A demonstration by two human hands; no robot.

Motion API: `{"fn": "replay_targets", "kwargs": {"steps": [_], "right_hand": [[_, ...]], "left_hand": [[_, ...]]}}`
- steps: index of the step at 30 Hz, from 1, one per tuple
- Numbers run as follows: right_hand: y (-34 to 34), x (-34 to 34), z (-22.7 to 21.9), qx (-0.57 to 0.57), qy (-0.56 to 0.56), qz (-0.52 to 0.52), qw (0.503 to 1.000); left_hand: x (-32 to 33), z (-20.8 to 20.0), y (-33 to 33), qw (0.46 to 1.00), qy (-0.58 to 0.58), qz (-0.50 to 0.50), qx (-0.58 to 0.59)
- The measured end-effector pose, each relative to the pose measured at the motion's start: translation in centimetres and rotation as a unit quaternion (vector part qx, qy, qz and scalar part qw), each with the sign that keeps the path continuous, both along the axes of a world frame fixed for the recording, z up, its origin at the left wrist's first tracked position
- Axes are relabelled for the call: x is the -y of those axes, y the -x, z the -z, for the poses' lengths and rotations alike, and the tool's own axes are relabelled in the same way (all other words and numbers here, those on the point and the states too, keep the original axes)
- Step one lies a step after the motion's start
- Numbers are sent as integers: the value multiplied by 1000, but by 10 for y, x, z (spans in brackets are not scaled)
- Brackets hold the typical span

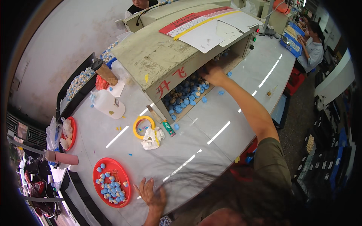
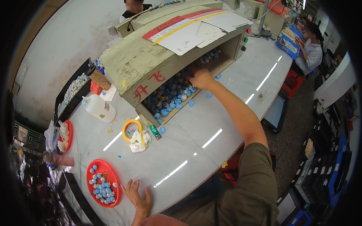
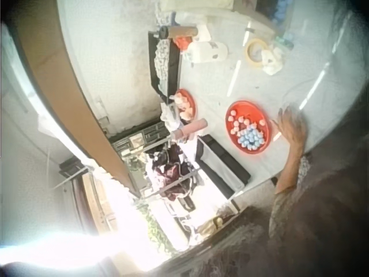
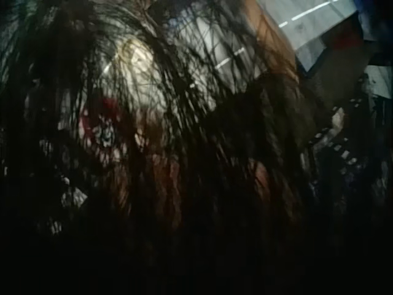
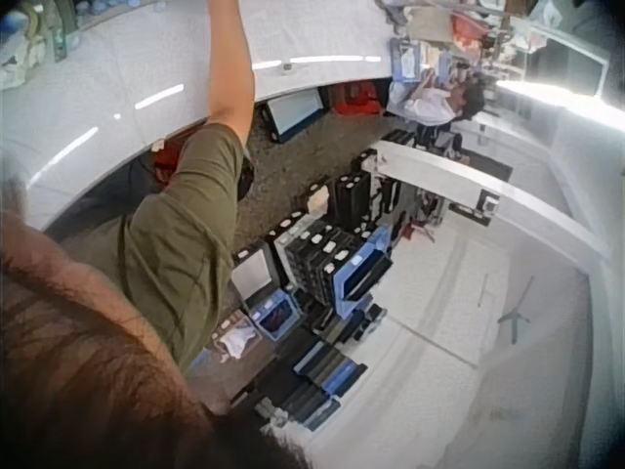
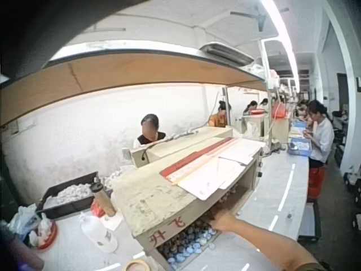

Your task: The person glues white plastic caps onto blue plastic spheres by hand, taking components from a red tray and an assembly box and applying glue from a bottle.

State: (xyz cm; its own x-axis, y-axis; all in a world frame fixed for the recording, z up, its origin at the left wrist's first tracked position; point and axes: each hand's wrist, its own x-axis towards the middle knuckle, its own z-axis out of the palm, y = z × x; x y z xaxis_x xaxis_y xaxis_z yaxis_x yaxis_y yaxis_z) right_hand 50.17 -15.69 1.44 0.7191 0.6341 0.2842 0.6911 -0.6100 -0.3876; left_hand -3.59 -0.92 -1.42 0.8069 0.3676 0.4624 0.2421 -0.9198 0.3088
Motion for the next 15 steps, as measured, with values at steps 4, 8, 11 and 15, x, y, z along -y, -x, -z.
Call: {"fn": "replay_targets", "kwargs": {"steps": [4, 8, 11, 15], "right_hand": [[89, 22, 7, 52, -59, 6, 997], [112, 27, 22, 129, -39, 30, 990], [120, 27, 17, 146, 42, 12, 988], [107, 39, 29, 20, -47, 26, 998]], "left_hand": [[0, 1, 1, 1000, -3, 3, 23], [0, -2, 1, 999, 3, 3, 34], [2, -4, 3, 999, -3, 0, 42], [1, 2, 2, 998, 2, 8, 62]]}}
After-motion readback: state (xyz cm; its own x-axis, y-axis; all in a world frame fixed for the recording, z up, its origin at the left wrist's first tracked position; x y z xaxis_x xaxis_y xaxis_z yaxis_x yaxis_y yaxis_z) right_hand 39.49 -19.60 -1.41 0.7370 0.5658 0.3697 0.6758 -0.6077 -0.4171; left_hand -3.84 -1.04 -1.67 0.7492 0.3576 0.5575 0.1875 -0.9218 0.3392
